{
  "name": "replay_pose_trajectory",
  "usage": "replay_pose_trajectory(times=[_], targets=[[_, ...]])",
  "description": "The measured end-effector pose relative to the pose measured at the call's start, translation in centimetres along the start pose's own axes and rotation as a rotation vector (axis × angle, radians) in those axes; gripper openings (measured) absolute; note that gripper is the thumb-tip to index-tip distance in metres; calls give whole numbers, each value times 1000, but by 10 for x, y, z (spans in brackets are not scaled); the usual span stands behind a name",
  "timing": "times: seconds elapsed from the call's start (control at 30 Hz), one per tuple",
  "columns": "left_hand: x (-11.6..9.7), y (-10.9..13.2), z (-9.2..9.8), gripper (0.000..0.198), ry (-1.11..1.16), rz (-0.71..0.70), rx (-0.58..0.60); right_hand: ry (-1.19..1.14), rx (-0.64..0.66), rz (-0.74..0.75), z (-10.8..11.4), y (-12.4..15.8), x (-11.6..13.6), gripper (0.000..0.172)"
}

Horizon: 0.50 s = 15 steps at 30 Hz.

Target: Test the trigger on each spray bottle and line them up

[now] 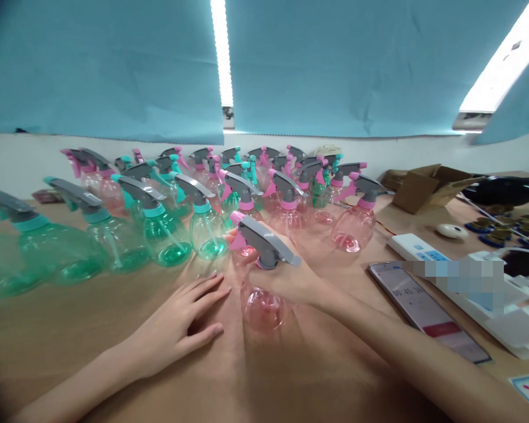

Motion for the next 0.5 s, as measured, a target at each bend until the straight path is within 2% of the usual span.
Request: replay_pose_trajectory(times=[0.13,0.27,0.5], targets=[[0,0,0,55,-5,1,-2,-103,-8,-23,1,1,1,51],[0,0,0,55,-9,-2,-9,-160,3,-1,1,2,4,58],[1,1,-1,55,-7,-2,-12,-145,4,-9,1,3,1,61]])
Point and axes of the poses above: each hand's wrist, its own y-axis away from the middle knuckle, its own z-axis out of the back of the hand, x = y × z, the point moved 10 cm from there along -y, towards the middle knuckle, and after that the axes turned 4 degrees about x, right-handed, at the moved point
